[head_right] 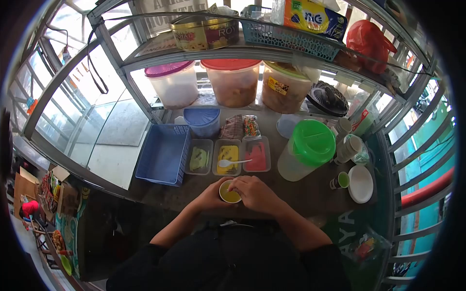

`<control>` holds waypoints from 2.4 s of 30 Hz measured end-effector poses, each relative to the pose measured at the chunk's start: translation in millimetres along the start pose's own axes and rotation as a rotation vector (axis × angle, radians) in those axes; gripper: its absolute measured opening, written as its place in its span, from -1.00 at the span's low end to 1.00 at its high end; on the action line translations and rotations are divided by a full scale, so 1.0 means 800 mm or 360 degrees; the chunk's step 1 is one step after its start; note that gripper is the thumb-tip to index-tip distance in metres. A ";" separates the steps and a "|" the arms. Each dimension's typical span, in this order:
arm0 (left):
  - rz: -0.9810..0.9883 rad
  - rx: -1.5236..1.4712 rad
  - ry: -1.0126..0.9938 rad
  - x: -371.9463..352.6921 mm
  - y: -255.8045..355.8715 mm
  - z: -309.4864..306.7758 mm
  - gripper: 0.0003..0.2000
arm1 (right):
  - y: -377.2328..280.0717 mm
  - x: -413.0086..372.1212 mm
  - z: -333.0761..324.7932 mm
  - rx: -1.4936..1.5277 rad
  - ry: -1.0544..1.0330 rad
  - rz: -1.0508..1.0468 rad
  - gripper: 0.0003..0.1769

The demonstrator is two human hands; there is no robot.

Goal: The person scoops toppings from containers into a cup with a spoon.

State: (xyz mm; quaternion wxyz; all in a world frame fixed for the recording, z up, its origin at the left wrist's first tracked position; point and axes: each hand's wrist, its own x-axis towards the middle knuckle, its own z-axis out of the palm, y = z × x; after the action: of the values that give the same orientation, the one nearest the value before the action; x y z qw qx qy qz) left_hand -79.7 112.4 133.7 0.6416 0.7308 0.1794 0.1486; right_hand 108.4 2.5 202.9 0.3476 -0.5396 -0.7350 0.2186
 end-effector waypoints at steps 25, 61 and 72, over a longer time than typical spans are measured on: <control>0.0089 0.0209 0.0160 -0.045 0.017 -0.059 -0.26 | -0.018 0.056 0.053 0.0168 0.0239 -0.0079 -0.73; 0.0276 0.0333 0.0352 -0.030 0.032 -0.066 -0.22 | -0.023 0.001 0.045 0.0278 0.0724 0.0134 -0.89; 0.0257 0.0430 0.0064 -0.032 0.039 -0.052 -0.22 | -0.044 0.020 0.012 -0.0514 0.0061 -0.0144 -0.74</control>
State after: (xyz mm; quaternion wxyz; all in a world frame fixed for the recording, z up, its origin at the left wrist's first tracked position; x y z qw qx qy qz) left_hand -119.1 134.3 170.1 0.5196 0.8195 0.1512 0.1888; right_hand 75.9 6.4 225.7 0.2797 -0.5589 -0.7774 0.0715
